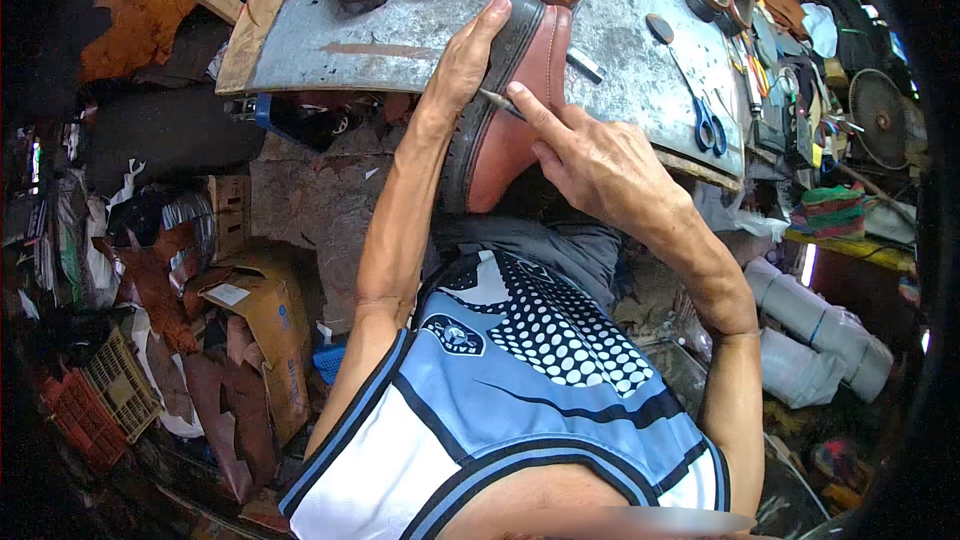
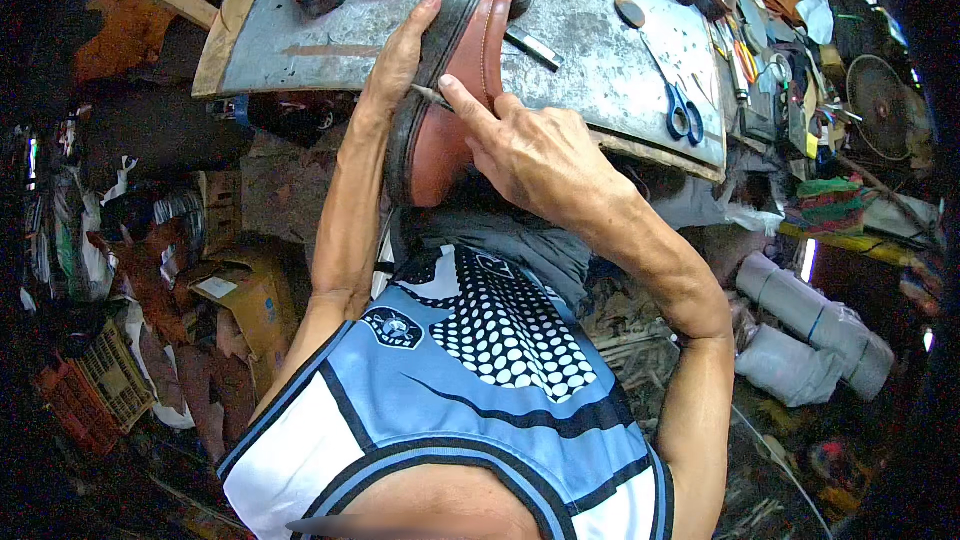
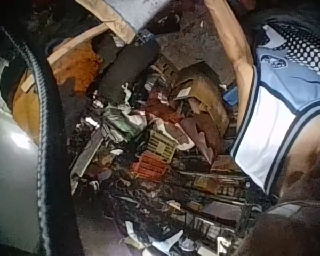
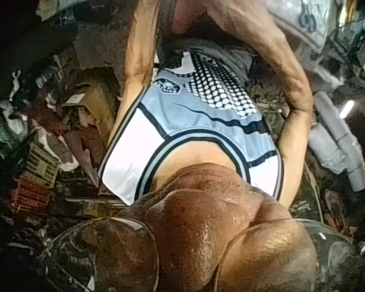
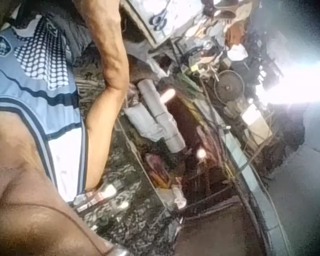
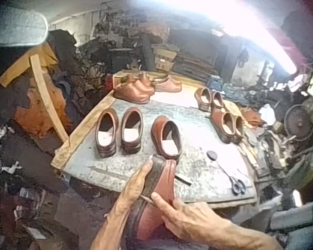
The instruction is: Trimming the edges of a shoe sole with a knife.
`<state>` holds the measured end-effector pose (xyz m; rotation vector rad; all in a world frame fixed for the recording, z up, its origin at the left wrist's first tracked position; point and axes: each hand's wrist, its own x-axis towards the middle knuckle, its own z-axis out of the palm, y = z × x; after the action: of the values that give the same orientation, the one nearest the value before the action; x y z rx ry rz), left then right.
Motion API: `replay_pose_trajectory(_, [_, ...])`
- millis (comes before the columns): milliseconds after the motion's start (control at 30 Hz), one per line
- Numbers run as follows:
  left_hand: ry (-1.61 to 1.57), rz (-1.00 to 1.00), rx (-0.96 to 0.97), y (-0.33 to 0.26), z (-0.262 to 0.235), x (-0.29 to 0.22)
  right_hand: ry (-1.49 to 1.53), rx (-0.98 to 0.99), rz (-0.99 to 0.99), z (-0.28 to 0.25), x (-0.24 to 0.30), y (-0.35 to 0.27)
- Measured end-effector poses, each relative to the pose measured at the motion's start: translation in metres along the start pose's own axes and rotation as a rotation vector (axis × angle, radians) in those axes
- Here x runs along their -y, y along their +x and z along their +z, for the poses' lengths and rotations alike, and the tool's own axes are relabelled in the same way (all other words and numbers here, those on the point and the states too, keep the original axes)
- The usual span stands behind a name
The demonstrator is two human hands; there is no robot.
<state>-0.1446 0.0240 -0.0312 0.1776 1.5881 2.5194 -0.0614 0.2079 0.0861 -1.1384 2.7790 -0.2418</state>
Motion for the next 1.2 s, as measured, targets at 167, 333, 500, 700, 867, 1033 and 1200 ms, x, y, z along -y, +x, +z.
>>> replay_pose_trajectory(167, [-0.012, 0.015, 0.000, 0.000, 0.010, -0.005, -0.028, 0.034, 0.005, 0.009, 0.003, -0.007])
replay_pose_trajectory(333, [-0.022, 0.012, -0.012, 0.000, 0.006, -0.002, -0.024, 0.056, -0.021, 0.008, 0.009, -0.008])
replay_pose_trajectory(500, [-0.010, 0.044, 0.005, 0.003, 0.002, 0.000, 0.011, 0.022, -0.060, 0.011, 0.011, -0.009])
replay_pose_trajectory(700, [0.109, 0.081, -0.015, -0.001, 0.012, -0.015, 0.086, 0.098, -0.175, 0.024, 0.031, -0.030])
replay_pose_trajectory(867, [-0.163, -0.062, -0.060, -0.001, 0.005, -0.030, 0.372, 0.079, -0.102, 0.006, 0.036, -0.046])
replay_pose_trajectory(1033, [0.044, 0.040, -0.106, 0.024, -0.001, -0.051, 0.763, -0.300, 0.026, 0.015, 0.011, -0.054])
replay_pose_trajectory(1200, [0.301, 0.154, -0.196, 0.034, -0.017, -0.040, 1.091, -0.271, 0.321, 0.019, 0.008, -0.060])
